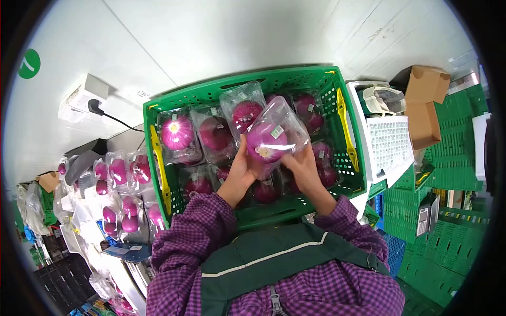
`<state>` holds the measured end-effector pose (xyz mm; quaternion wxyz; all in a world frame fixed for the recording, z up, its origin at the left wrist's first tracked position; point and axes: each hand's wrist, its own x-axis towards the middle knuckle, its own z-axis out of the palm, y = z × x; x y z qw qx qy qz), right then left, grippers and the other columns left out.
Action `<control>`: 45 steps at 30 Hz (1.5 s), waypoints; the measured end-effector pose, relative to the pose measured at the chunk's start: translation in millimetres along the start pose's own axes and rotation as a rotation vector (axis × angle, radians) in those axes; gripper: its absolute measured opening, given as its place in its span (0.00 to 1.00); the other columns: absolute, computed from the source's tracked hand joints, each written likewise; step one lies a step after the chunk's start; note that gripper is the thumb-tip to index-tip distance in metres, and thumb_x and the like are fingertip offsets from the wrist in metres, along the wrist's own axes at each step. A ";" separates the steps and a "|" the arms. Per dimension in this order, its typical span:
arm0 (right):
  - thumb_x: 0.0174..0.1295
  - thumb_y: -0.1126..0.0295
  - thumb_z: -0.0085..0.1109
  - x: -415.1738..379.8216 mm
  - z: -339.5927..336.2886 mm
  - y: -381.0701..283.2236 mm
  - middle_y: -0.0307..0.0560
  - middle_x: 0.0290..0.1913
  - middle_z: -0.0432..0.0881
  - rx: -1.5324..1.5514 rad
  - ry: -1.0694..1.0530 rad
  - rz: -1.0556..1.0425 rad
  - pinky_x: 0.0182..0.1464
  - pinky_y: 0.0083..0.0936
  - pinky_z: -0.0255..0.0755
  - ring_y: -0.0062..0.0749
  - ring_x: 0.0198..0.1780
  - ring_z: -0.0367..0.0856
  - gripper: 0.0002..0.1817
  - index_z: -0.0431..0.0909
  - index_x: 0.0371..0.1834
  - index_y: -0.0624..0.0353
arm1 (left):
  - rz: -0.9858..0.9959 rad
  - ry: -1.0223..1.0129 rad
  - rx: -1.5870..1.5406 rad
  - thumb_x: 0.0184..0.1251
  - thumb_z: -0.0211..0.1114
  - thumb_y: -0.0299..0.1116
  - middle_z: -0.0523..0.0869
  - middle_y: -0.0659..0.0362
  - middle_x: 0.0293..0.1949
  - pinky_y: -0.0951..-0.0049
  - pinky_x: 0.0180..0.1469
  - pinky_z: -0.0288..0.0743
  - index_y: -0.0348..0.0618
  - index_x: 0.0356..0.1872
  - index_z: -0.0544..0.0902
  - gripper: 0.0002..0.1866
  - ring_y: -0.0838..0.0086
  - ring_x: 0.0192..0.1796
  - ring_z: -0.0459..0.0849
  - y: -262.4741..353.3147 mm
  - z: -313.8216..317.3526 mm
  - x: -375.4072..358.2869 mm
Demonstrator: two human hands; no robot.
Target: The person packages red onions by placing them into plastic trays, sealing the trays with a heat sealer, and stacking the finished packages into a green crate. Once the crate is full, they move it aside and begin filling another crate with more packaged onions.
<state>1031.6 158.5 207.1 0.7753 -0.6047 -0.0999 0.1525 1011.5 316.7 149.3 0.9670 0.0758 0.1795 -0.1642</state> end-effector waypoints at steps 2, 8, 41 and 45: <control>0.63 0.72 0.52 10.2 -0.7 7.2 0.48 0.65 0.62 0.055 0.121 0.025 0.63 0.26 0.59 0.29 0.63 0.63 0.34 0.48 0.70 0.62 | 0.012 0.033 -0.011 0.65 0.51 0.58 0.72 0.54 0.60 0.59 0.67 0.57 0.42 0.62 0.65 0.33 0.63 0.62 0.69 1.3 -0.1 1.6; 0.69 0.67 0.43 57.2 -34.5 -38.9 0.49 0.58 0.71 -0.037 0.300 -0.018 0.60 0.23 0.62 0.28 0.57 0.69 0.22 0.63 0.61 0.71 | 0.063 0.379 0.091 0.67 0.49 0.57 0.70 0.45 0.59 0.61 0.63 0.65 0.35 0.63 0.57 0.36 0.57 0.60 0.70 8.7 -4.8 1.5; 0.67 0.56 0.48 167.0 -95.9 75.5 0.46 0.39 0.79 -0.160 0.237 0.274 0.36 0.22 0.70 0.25 0.34 0.76 0.24 0.74 0.51 0.70 | 0.594 0.579 0.448 0.61 0.65 0.33 0.79 0.62 0.41 0.69 0.53 0.74 0.44 0.46 0.74 0.14 0.73 0.45 0.79 48.7 -32.3 -56.3; 0.67 0.59 0.48 156.9 -72.8 54.2 0.48 0.45 0.79 -0.379 0.293 0.271 0.48 0.22 0.68 0.27 0.44 0.75 0.23 0.73 0.51 0.72 | 0.521 0.559 0.351 0.58 0.69 0.33 0.80 0.62 0.39 0.71 0.53 0.74 0.44 0.43 0.76 0.14 0.75 0.46 0.78 54.4 -40.1 -53.1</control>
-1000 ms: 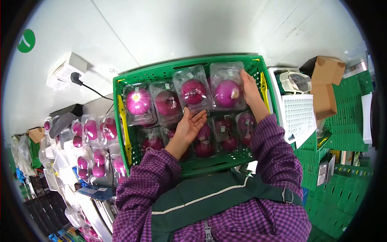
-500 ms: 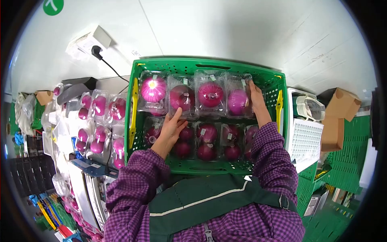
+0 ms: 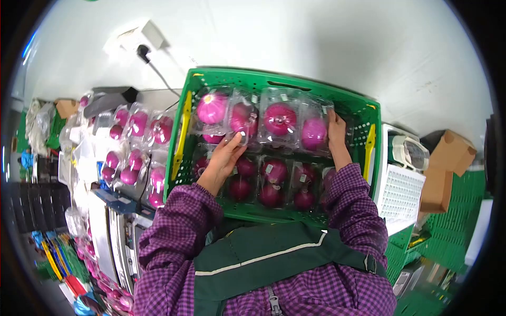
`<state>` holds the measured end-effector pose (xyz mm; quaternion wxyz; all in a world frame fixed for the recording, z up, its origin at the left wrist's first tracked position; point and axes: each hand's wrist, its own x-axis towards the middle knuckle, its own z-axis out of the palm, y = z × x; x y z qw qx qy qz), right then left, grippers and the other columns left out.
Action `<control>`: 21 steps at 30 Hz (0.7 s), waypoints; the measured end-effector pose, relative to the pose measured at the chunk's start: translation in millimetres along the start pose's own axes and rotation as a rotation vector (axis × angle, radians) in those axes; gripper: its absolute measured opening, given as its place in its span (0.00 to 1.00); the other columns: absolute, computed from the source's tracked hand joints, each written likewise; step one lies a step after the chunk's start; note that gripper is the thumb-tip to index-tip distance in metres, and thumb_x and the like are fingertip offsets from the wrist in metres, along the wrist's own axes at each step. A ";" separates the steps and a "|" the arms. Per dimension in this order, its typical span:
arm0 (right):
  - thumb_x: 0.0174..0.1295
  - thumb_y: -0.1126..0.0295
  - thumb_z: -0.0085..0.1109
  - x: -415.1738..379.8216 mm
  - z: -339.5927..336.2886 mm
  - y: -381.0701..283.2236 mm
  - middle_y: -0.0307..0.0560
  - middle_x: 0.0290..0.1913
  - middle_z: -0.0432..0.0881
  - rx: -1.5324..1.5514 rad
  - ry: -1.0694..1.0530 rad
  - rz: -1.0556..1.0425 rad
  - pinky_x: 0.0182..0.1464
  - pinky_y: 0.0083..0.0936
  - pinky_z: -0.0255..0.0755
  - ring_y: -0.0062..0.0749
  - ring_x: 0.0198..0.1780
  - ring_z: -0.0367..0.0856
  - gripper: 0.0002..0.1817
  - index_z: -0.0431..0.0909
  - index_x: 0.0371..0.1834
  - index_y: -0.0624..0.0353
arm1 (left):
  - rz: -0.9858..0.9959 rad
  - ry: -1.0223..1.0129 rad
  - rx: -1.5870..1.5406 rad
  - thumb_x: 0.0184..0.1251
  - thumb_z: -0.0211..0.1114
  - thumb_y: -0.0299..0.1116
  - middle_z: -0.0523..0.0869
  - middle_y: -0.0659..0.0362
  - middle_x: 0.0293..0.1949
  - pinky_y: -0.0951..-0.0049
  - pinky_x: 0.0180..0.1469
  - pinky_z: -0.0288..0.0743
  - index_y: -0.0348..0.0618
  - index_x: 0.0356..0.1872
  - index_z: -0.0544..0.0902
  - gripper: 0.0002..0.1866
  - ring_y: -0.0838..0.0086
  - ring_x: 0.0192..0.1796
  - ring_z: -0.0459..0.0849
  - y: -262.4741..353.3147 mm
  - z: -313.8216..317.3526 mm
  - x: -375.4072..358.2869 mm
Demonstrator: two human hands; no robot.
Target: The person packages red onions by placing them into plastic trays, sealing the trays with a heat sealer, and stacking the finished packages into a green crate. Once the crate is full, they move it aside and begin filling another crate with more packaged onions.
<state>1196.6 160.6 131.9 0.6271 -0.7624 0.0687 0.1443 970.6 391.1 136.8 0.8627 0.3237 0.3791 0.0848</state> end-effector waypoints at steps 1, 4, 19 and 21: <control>0.67 0.59 0.48 5.4 2.5 10.3 0.48 0.45 0.79 -0.004 -0.030 -0.005 0.48 0.22 0.68 0.27 0.44 0.75 0.23 0.73 0.51 0.72 | 0.018 0.020 -0.014 0.58 0.69 0.33 0.80 0.62 0.39 0.71 0.53 0.74 0.44 0.43 0.76 0.14 0.75 0.46 0.78 -0.1 -2.0 1.4; 0.65 0.56 0.51 27.6 -4.9 35.1 0.37 0.24 0.70 -0.019 0.049 -0.145 0.18 0.23 0.58 0.19 0.17 0.61 0.21 0.77 0.43 0.68 | -0.008 0.010 0.027 0.56 0.70 0.35 0.79 0.61 0.42 0.71 0.54 0.73 0.44 0.45 0.75 0.18 0.74 0.46 0.77 -4.0 -5.4 6.6; 0.67 0.66 0.46 -46.4 25.9 -51.1 0.53 0.50 0.78 -0.154 -0.100 -0.664 0.52 0.23 0.70 0.33 0.49 0.77 0.20 0.70 0.55 0.72 | 0.729 0.472 0.225 0.63 0.63 0.30 0.83 0.60 0.43 0.78 0.47 0.72 0.36 0.54 0.75 0.19 0.78 0.42 0.79 63.1 -106.6 -162.6; 0.66 0.69 0.47 -106.1 80.1 -100.0 0.50 0.47 0.80 -0.265 -0.296 -0.633 0.49 0.22 0.71 0.30 0.46 0.78 0.17 0.74 0.51 0.69 | 0.765 0.710 0.210 0.62 0.63 0.29 0.79 0.58 0.51 0.77 0.52 0.70 0.37 0.56 0.73 0.21 0.77 0.50 0.77 53.7 -161.5 -163.7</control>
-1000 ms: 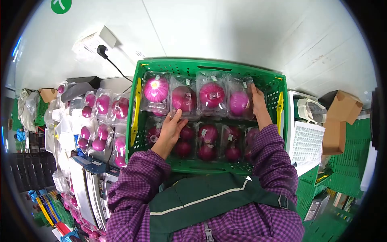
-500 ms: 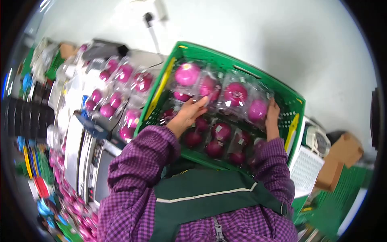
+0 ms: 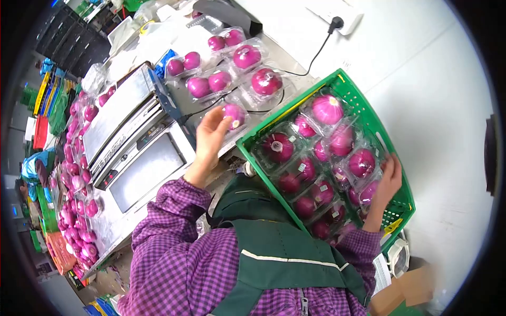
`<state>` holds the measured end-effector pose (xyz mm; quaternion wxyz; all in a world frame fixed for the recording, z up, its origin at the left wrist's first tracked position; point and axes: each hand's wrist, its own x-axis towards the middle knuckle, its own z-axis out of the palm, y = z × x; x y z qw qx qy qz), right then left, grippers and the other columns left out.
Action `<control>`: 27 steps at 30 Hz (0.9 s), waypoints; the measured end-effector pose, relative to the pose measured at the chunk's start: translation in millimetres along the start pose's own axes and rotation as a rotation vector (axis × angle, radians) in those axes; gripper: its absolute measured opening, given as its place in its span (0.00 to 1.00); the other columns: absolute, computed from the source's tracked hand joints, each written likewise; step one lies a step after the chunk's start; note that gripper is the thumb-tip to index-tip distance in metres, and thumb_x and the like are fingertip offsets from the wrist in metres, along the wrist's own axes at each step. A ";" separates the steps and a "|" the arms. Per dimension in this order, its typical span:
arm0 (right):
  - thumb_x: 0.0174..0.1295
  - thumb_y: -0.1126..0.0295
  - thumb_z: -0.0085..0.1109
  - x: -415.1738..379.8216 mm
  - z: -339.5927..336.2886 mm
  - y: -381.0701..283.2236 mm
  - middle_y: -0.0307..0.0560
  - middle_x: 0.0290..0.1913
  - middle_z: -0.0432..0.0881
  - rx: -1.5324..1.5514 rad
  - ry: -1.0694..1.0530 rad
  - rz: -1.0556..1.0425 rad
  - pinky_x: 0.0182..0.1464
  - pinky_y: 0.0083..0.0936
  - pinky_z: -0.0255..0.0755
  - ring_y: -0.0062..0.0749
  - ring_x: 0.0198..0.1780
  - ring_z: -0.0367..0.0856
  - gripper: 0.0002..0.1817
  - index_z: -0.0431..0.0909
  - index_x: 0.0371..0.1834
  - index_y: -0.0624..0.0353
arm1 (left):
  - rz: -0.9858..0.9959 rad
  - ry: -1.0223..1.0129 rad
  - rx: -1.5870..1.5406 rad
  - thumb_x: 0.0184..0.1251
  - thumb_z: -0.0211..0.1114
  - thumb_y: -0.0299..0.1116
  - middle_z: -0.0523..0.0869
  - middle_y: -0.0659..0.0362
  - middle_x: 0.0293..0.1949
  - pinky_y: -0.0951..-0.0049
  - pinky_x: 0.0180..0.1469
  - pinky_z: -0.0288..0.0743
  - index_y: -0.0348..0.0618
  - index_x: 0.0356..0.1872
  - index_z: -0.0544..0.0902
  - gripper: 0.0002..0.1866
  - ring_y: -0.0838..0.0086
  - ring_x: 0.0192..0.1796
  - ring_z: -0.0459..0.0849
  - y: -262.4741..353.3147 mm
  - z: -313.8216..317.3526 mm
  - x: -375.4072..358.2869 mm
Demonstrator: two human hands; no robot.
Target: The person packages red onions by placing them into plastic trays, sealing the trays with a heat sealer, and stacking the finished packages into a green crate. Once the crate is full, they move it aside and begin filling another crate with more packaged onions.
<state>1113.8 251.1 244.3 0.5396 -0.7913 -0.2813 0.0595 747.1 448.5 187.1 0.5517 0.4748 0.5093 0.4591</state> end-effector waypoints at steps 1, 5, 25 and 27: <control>0.65 0.70 0.48 -3.4 26.5 -31.9 0.49 0.45 0.81 0.050 -0.166 -0.005 0.48 0.22 0.71 0.28 0.44 0.78 0.16 0.74 0.51 0.68 | 0.005 0.081 0.064 0.60 0.65 0.31 0.73 0.52 0.58 0.74 0.57 0.67 0.38 0.60 0.69 0.27 0.72 0.56 0.73 -19.6 -19.4 9.9; 0.62 0.69 0.55 -9.7 155.9 -94.6 0.47 0.41 0.82 0.196 -0.894 -0.083 0.44 0.21 0.73 0.25 0.40 0.80 0.16 0.75 0.51 0.65 | -0.084 0.265 0.218 0.57 0.69 0.37 0.65 0.47 0.62 0.71 0.62 0.61 0.33 0.67 0.53 0.43 0.66 0.61 0.67 -67.3 -58.7 30.7; 0.50 0.64 0.64 -49.0 264.0 -187.3 0.58 0.49 0.70 -0.170 -0.953 -0.591 0.52 0.40 0.67 0.50 0.51 0.71 0.31 0.66 0.56 0.64 | -0.249 -0.185 -0.471 0.67 0.54 0.46 0.72 0.56 0.60 0.59 0.62 0.63 0.44 0.62 0.66 0.26 0.66 0.61 0.71 17.2 -79.8 27.6; 0.48 0.64 0.66 -44.9 233.2 -208.6 0.52 0.44 0.74 0.079 -0.745 -0.721 0.50 0.36 0.69 0.43 0.50 0.72 0.27 0.72 0.50 0.63 | -0.169 -0.374 -0.449 0.66 0.53 0.46 0.66 0.50 0.63 0.56 0.66 0.57 0.40 0.67 0.59 0.32 0.60 0.65 0.65 38.6 -89.8 26.3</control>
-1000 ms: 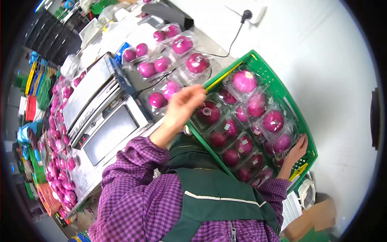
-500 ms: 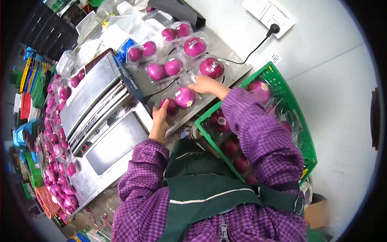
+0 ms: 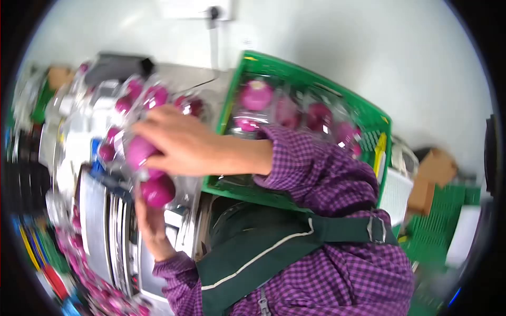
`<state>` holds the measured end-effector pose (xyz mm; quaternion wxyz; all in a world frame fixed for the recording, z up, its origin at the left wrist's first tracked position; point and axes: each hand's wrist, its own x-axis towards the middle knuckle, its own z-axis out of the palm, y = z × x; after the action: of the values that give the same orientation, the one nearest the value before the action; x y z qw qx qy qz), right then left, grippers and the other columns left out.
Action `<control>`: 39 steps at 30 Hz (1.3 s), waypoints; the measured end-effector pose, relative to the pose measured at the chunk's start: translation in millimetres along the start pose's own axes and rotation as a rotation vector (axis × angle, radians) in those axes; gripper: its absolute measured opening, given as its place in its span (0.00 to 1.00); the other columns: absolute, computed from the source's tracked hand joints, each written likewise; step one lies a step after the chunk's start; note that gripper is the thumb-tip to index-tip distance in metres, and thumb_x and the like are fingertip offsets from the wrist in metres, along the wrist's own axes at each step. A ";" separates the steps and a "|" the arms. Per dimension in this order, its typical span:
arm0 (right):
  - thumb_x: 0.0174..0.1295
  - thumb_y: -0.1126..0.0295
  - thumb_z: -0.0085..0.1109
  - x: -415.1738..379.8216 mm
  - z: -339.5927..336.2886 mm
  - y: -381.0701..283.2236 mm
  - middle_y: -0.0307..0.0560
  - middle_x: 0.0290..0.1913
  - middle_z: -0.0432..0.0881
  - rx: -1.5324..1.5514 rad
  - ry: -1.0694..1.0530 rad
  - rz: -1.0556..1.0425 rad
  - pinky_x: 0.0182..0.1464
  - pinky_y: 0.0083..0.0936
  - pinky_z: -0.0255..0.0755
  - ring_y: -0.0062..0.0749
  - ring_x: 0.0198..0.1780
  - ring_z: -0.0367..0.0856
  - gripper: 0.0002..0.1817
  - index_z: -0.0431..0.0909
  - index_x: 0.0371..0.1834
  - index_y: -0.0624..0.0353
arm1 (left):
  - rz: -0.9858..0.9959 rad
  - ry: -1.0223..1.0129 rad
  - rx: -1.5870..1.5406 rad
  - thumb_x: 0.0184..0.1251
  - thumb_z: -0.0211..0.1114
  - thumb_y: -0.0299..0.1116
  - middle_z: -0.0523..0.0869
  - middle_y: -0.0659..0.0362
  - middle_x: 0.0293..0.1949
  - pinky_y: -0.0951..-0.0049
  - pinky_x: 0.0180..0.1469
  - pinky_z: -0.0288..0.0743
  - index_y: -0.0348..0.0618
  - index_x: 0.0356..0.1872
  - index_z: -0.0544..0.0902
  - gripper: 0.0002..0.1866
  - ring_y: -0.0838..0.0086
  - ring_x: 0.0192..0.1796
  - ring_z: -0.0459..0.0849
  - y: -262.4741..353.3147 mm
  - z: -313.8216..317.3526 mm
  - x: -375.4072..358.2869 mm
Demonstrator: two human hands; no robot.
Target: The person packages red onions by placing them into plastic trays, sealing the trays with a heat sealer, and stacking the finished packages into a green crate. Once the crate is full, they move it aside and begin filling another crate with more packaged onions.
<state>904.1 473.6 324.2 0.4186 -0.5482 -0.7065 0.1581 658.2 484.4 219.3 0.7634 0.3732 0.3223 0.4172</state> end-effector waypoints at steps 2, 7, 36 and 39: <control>0.44 0.65 0.67 -4.9 -15.2 -11.3 0.52 0.39 0.75 0.102 0.300 -0.221 0.45 0.37 0.69 0.43 0.43 0.73 0.22 0.76 0.43 0.65 | 0.006 0.036 0.070 0.67 0.55 0.43 0.66 0.46 0.62 0.55 0.64 0.62 0.37 0.66 0.60 0.31 0.57 0.63 0.68 15.8 32.9 -7.8; 0.48 0.75 0.67 -88.6 -77.8 3.8 0.51 0.66 0.59 0.841 0.445 0.079 0.65 0.31 0.59 0.35 0.66 0.61 0.48 0.47 0.71 0.57 | -0.178 -0.219 -0.183 0.54 0.69 0.45 0.74 0.52 0.56 0.59 0.55 0.75 0.40 0.62 0.64 0.37 0.61 0.56 0.76 -22.3 49.5 32.9; 0.58 0.77 0.52 -384.2 -130.5 109.2 0.45 0.48 0.75 0.750 1.087 0.879 0.49 0.30 0.71 0.33 0.45 0.74 0.16 0.68 0.51 0.58 | -0.060 -0.682 0.398 0.60 0.64 0.32 0.81 0.58 0.40 0.74 0.44 0.75 0.37 0.50 0.75 0.18 0.77 0.40 0.80 -146.1 232.1 -50.5; 0.59 0.75 0.52 -335.2 -109.1 93.9 0.44 0.45 0.74 0.643 0.924 0.939 0.46 0.29 0.71 0.32 0.43 0.73 0.14 0.69 0.49 0.58 | 0.293 -0.351 0.594 0.57 0.65 0.31 0.79 0.51 0.42 0.67 0.45 0.73 0.37 0.47 0.76 0.17 0.61 0.42 0.79 -116.7 202.2 -49.8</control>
<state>1064.1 176.6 185.4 0.7022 -0.6541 -0.0671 0.2730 844.8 336.4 234.3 0.5977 0.6865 0.2364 0.3401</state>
